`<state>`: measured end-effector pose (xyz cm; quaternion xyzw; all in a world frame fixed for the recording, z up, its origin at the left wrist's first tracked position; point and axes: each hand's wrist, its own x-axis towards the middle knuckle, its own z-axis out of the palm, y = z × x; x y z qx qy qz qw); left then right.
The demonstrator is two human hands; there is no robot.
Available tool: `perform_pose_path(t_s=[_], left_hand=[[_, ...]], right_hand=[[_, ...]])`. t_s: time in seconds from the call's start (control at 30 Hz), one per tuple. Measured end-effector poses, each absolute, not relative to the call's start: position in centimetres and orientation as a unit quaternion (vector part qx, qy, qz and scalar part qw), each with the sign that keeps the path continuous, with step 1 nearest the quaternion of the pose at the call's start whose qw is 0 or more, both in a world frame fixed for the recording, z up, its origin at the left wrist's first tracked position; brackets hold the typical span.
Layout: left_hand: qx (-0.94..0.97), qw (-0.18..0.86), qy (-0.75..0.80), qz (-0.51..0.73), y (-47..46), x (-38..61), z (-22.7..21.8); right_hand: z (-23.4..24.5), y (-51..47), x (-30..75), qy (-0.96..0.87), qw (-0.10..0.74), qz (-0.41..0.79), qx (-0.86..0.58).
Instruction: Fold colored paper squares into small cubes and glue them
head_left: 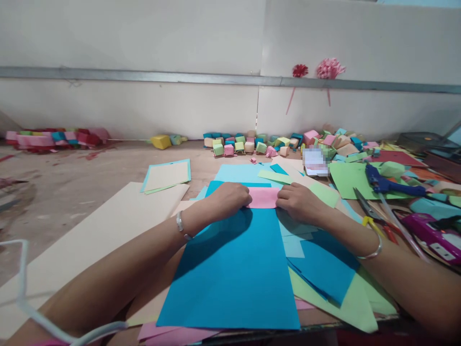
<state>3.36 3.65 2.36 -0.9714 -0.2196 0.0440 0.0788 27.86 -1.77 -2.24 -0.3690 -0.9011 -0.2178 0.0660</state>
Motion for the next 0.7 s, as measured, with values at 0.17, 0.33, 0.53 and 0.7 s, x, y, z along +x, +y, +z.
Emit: perform_pose_path(t_s=[0.17, 0.33, 0.53, 0.7], left_hand=[[-0.976, 0.046, -0.205, 0.053, 3.0, 3.0, 2.3], [-0.977, 0.009, -0.207, 0.046, 3.2, 2.6, 2.1], [-0.973, 0.019, -0.213, 0.089, 2.5, 2.9, 2.4], [-0.959, 0.047, -0.256, 0.111, 0.9, 3.8, 2.4]], right_hand=[[-1.5, -2.7, 27.1, -0.916, 0.063, -0.199, -0.342], [-1.3, -3.0, 26.9, -0.92, 0.049, -0.205, -0.331], [-1.0, -3.1, 26.3, -0.929, 0.01, -0.188, -0.319], [-0.6, -3.6, 25.8, -0.92, -0.024, -0.181, -0.346]])
